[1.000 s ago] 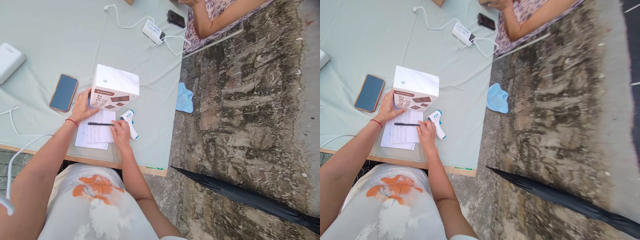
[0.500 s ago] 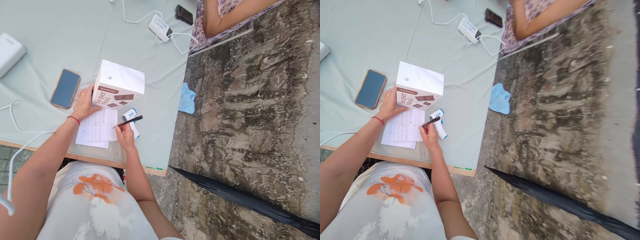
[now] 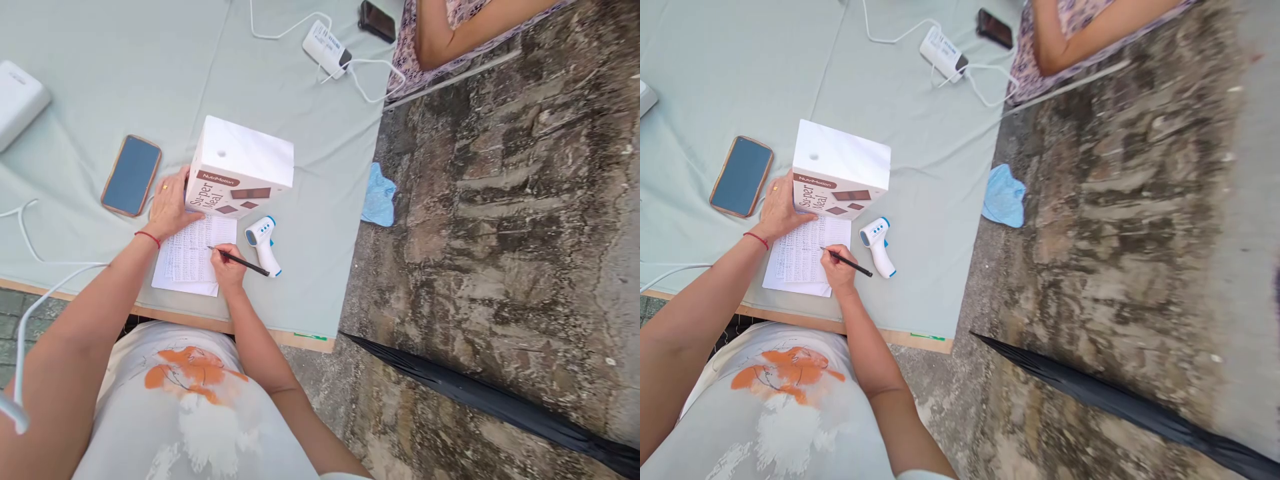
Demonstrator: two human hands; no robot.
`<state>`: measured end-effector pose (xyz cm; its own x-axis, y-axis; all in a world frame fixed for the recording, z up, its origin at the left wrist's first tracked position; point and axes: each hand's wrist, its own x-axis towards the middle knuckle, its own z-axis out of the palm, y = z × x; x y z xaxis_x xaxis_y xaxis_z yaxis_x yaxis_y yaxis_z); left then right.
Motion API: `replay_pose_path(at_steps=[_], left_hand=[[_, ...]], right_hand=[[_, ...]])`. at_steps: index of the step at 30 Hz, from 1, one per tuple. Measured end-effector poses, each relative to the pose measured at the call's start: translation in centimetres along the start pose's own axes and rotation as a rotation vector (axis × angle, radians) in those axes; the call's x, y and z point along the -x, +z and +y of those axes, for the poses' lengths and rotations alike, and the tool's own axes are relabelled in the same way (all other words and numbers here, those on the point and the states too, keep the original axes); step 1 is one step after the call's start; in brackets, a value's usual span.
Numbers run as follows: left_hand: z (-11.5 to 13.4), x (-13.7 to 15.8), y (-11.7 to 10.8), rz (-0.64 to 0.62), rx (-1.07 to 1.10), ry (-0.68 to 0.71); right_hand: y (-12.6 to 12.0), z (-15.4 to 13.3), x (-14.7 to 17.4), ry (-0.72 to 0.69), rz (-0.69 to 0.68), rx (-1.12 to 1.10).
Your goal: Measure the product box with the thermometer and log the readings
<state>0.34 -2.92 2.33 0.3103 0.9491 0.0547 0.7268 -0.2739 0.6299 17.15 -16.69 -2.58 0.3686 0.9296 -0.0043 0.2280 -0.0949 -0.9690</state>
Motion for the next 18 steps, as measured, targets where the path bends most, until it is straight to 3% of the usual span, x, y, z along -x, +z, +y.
replay_pose_path(at_steps=[18], left_hand=[[0.12, 0.04, -0.11, -0.015, 0.040, -0.001]], right_hand=[[-0.03, -0.59, -0.16, -0.047, -0.017, 0.066]])
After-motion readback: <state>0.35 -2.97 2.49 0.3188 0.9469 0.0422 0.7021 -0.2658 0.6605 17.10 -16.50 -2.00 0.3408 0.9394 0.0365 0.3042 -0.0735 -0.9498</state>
